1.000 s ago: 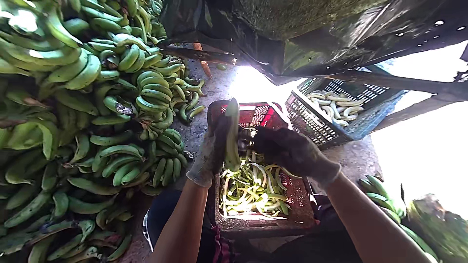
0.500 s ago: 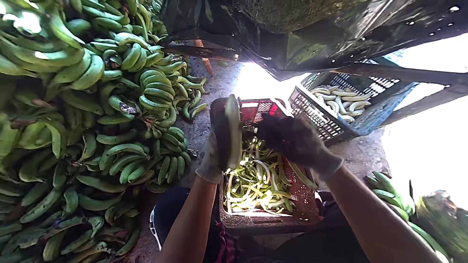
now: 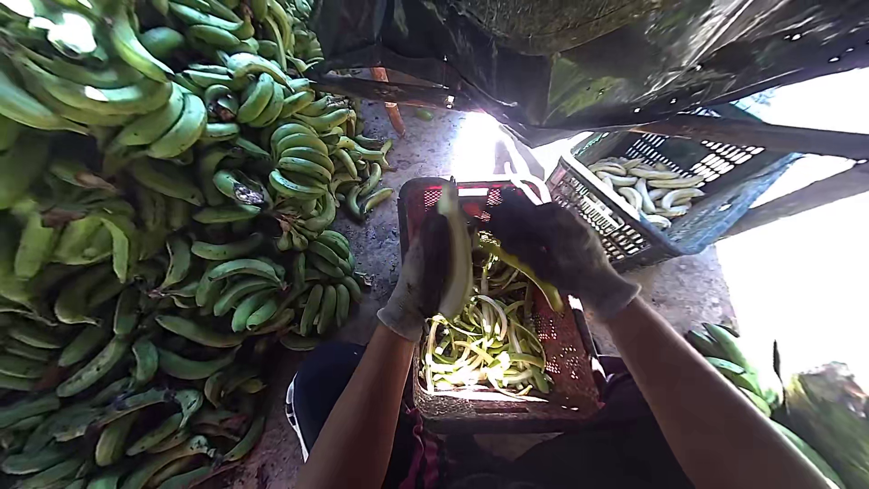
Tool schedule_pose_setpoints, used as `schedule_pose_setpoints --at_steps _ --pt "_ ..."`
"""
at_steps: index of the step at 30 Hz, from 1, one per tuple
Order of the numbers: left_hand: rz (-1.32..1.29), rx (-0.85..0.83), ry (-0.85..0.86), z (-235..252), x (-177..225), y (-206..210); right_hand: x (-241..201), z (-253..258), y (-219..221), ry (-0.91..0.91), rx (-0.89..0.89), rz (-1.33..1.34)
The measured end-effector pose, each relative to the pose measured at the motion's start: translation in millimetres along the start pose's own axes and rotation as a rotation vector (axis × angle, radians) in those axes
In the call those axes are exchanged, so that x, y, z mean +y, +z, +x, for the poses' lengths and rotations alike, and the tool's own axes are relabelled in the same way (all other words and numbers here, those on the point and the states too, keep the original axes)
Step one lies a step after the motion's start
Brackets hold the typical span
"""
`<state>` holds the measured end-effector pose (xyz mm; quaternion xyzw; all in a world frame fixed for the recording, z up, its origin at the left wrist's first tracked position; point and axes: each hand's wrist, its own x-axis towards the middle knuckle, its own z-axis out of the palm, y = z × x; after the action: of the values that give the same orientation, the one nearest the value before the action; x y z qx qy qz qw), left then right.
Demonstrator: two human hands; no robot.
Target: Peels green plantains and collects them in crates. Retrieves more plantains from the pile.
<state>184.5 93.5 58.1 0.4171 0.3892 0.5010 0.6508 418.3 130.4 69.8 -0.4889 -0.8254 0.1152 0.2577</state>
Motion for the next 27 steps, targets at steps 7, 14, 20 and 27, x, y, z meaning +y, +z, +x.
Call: schedule_pose_setpoints --at_steps 7,14,20,27 --pt "-0.478 0.393 0.27 43 11 -10 -30 -24 28 -0.256 0.056 -0.081" --pt "0.125 -0.003 0.124 1 4 14 -2 10 -2 0.034 -0.005 0.078" --pt "-0.061 -0.095 -0.014 7 -9 12 1 0 -2 0.086 0.035 0.085" --pt "-0.569 0.145 0.225 37 -6 -27 -37 -22 30 -0.294 0.142 -0.105"
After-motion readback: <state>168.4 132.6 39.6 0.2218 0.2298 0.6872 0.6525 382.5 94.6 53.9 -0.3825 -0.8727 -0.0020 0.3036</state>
